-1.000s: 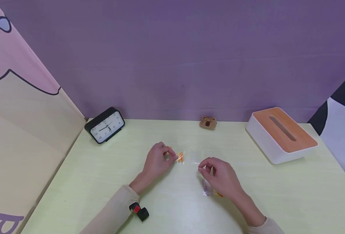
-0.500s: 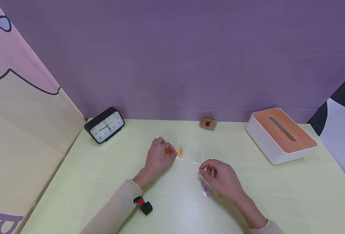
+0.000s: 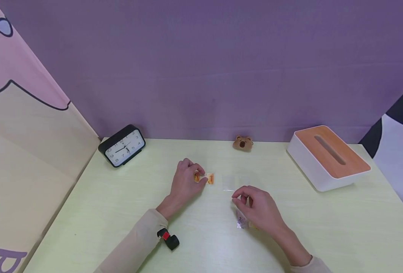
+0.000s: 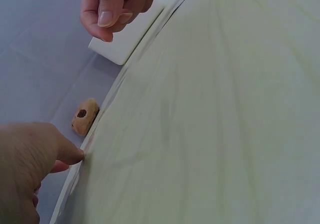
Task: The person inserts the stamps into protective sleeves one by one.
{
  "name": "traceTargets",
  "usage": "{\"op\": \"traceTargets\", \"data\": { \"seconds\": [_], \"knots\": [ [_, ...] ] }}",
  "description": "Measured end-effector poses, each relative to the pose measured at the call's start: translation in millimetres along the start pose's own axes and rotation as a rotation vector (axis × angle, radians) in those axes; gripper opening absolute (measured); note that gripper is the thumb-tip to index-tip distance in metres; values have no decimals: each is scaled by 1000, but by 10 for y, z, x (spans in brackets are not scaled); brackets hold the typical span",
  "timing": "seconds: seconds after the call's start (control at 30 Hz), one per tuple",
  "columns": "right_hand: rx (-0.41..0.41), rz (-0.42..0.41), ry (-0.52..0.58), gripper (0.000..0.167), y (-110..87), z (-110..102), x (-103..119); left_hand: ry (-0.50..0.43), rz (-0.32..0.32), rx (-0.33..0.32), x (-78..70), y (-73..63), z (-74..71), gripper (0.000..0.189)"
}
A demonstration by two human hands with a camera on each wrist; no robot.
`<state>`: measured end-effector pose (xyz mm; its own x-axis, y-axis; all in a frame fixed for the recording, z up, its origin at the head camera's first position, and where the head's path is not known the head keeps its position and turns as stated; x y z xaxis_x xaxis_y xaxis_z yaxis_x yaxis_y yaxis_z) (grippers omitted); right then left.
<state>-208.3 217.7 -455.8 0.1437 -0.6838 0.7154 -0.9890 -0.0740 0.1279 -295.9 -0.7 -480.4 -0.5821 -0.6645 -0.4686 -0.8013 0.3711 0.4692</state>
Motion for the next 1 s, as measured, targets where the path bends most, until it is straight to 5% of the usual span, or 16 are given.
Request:
{"op": "traceTargets", "data": {
  "seconds": [0.27,0.5,1.0],
  "knots": [
    [10,19,-42,19,20,-48,-44,-30,12,16,-91,28,23,12],
    [163,93,-116,18,30,-59,-126,-23,-1,40,-224,71,118,19],
    [340,67,-111,22,-11,-65,-227,5,-77,94,-329,141,367,37]
  ]
}}
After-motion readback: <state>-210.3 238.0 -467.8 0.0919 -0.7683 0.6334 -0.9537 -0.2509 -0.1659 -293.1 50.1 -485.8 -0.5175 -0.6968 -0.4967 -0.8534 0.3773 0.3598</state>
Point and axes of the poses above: each hand's wrist, its own y-axis towards the middle knuckle, its own z-axis out of the palm, x = y × z, the point moved 8 cm from there along y, towards the middle knuckle, and after that the axes turned 15 degrees about z, right-handed, at the moved point
